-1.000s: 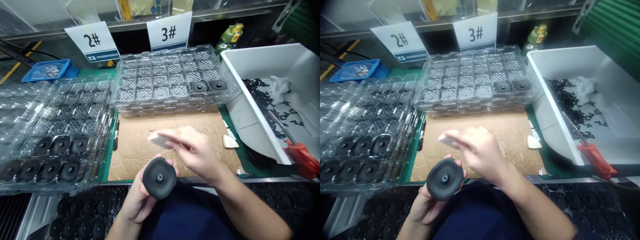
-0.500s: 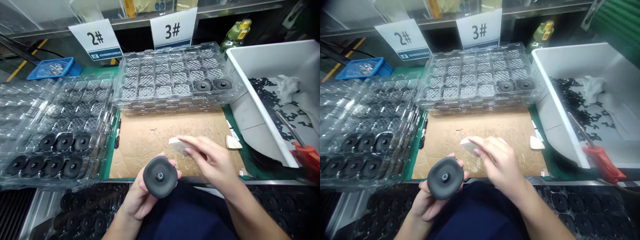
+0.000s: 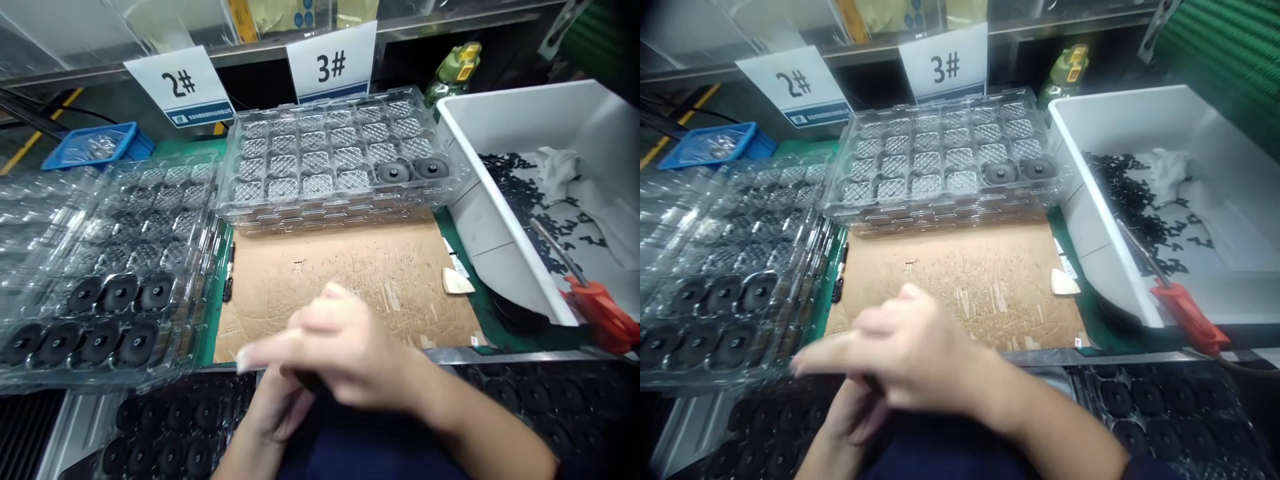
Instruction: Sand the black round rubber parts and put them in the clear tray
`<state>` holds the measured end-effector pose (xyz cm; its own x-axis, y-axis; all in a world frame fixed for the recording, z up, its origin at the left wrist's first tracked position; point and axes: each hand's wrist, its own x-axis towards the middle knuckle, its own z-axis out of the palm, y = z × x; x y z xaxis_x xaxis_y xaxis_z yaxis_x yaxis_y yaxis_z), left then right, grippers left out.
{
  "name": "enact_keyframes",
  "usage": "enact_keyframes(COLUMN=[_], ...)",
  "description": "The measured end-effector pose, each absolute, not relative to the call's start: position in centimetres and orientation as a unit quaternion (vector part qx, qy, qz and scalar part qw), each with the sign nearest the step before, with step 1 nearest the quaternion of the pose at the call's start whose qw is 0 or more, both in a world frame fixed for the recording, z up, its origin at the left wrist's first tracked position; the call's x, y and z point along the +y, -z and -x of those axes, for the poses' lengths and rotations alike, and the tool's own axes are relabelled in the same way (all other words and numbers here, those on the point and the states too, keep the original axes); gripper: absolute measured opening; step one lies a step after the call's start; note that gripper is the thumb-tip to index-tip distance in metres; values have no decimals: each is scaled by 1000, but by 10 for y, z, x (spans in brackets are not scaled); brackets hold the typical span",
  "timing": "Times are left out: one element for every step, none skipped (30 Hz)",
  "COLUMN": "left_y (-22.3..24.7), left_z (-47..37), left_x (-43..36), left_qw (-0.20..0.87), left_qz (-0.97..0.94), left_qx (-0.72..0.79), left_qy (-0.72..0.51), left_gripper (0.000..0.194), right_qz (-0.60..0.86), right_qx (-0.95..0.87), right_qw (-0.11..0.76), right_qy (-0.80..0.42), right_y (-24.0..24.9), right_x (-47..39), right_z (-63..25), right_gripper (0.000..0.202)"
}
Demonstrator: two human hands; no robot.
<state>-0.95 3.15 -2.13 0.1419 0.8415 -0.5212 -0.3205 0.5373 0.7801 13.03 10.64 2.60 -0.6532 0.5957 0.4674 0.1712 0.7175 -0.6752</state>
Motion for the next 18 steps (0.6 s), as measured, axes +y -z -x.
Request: enact_keyframes(left_y=[20, 18, 16, 14, 12, 11, 11, 11, 11, 11, 11, 11, 10, 10, 10, 10, 11, 12], left_z=[10, 10, 10, 9, 9, 9, 8, 8, 8, 8, 8, 8, 9, 9, 10, 10, 10, 9], left_x=[32, 33, 34, 35, 36, 37, 38, 39, 40, 41, 42, 43, 43, 43, 44, 43, 43, 42], left_qw=[723, 746, 771, 793, 812, 824, 830, 832, 834, 834, 835, 836, 836, 837, 838, 838, 839, 838], left_qz=[-275, -263, -219, -179, -146, -122, -113, -109, -109, -111, -115, -117, -118, -116, -112, -106, -101, -98], left_qx=[495, 464, 422, 378, 336, 305, 288, 276, 266, 259, 255, 254, 256, 259, 263, 267, 273, 283], left_qy=[-395, -399, -424, -443, -454, -461, -465, -469, -471, -474, -474, -473, -471, -468, -465, -463, -460, -455], left_gripper=[49, 55, 60, 62, 61, 58, 53, 49, 47, 44, 42, 41, 40, 42, 44, 47, 52, 56], right_qz=[270, 324, 377, 424, 462, 488, 505, 514, 516, 515, 511, 505, 503, 504, 508, 512, 511, 498], right_qx=[-829, -792, -748, -704, -671, -653, -649, -655, -667, -679, -689, -696, -701, -703, -701, -698, -697, -706], right_qw=[355, 364, 378, 393, 396, 385, 364, 338, 314, 293, 280, 272, 268, 265, 270, 287, 311, 340], right_qy=[-338, -369, -393, -412, -423, -432, -437, -439, -437, -433, -431, -431, -428, -425, -420, -411, -394, -372], right_y=[-22, -17, -11, -4, 6, 17, 30, 43, 57, 70, 80, 86, 88, 84, 74, 60, 42, 23], right_x=[112, 117, 120, 122, 121, 117, 111, 104, 97, 91, 86, 83, 83, 84, 86, 89, 91, 93], right_z=[-135, -141, -148, -155, -161, -165, -168, -170, -171, -171, -171, -171, -172, -173, -174, -175, -175, -173], right_gripper=[30, 31, 30, 28, 26, 26, 26, 26, 27, 28, 29, 30, 30, 31, 31, 30, 31, 31])
